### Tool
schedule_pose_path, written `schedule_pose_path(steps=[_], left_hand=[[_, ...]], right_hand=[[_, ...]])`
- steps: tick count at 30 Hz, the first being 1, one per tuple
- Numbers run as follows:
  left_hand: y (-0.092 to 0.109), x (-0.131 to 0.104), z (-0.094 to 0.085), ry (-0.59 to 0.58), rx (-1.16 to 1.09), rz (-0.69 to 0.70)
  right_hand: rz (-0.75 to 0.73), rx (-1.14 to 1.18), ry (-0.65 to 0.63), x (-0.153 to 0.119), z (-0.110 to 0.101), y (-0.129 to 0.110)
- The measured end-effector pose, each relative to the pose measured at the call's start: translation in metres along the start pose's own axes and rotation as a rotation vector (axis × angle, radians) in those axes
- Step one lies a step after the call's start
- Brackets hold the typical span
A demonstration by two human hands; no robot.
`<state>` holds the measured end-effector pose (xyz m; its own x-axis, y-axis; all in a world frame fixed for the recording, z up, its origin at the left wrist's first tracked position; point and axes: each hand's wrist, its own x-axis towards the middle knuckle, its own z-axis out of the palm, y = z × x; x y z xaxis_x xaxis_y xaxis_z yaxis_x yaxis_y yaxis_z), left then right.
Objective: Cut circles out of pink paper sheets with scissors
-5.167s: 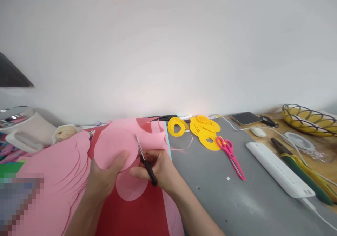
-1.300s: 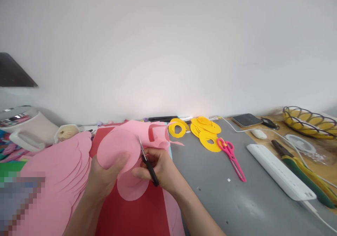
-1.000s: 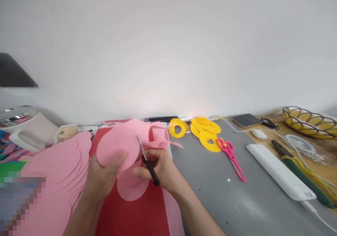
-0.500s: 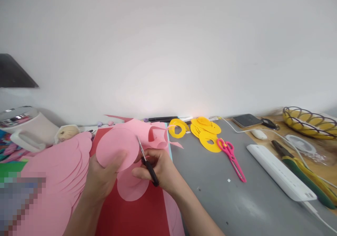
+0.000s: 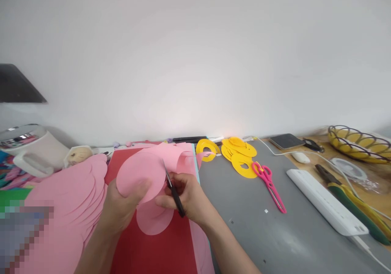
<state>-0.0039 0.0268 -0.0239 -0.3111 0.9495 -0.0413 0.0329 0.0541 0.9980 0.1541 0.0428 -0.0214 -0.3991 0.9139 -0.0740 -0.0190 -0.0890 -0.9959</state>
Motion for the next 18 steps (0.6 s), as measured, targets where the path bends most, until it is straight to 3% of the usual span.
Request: schedule_pose_path(steps=[18], left_hand=[[0.0029, 0.0001, 0.0023, 0.046, -0.042, 0.073]], right_hand=[[0.036, -0.022, 0.017, -0.0019, 0.0004, 0.0005]])
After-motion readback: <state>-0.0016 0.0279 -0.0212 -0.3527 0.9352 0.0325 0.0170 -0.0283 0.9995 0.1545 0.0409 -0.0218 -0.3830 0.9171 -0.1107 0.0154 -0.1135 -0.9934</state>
